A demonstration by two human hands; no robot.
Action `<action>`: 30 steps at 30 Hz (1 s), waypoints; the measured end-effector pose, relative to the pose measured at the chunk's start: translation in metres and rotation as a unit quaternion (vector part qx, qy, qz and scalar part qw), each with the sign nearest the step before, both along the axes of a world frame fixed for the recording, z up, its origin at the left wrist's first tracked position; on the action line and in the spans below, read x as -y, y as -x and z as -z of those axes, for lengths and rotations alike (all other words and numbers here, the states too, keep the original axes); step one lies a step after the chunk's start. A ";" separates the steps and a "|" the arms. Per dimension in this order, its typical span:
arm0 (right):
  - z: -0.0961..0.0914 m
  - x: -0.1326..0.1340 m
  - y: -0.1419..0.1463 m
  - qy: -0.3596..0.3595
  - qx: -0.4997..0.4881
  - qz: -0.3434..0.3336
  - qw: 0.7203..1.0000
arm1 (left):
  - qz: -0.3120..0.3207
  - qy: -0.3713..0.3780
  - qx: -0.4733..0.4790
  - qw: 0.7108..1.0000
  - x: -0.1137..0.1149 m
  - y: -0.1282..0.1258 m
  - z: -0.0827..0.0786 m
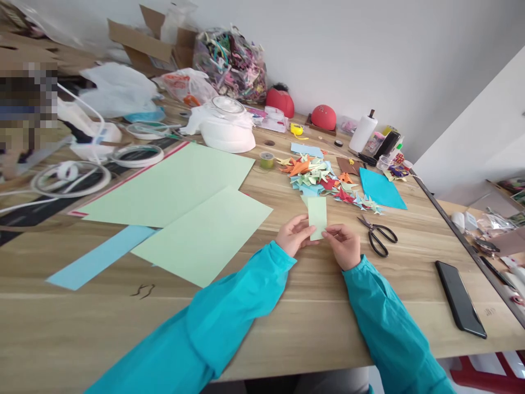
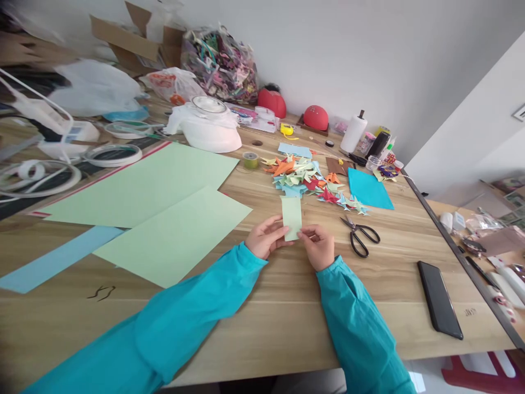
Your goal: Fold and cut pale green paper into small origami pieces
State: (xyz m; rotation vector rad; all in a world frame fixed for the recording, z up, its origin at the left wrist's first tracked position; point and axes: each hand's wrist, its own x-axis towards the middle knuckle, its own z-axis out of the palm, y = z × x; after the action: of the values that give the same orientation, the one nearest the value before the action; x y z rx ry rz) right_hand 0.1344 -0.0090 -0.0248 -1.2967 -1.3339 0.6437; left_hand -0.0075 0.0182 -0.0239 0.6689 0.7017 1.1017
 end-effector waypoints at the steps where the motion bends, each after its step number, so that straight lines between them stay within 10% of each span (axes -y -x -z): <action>1: 0.000 0.001 0.000 0.001 0.005 -0.011 1.000 | 0.003 0.005 -0.001 1.000 -0.001 -0.001 0.000; 5: 0.000 0.002 0.001 0.009 0.038 -0.047 0.998 | 0.022 0.011 0.000 1.000 -0.005 -0.003 0.006; 9: 0.004 0.000 -0.016 -0.020 0.081 0.088 0.993 | 0.005 0.021 -0.004 1.000 -0.009 -0.005 0.011; 16: 0.019 0.005 -0.112 0.016 0.393 0.300 0.869 | 0.015 0.008 -0.007 1.000 -0.005 -0.005 0.004; 23: 0.022 0.020 -0.135 0.150 0.505 0.242 0.815 | -0.004 0.015 0.008 1.000 -0.006 -0.007 -0.001; 27: 0.017 0.028 -0.118 0.114 0.509 0.232 0.821 | -0.018 0.029 0.021 0.999 -0.006 -0.006 -0.006; 30: 0.011 0.029 -0.096 0.032 0.436 0.198 0.877 | -0.028 0.045 0.048 0.997 -0.007 -0.008 -0.008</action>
State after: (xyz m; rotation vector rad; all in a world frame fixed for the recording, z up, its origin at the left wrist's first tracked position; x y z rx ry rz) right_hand 0.2308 -0.0377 -0.0362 -1.9610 -1.6635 -0.2469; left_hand 0.0008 0.0249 -0.0163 0.5193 0.6871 1.1391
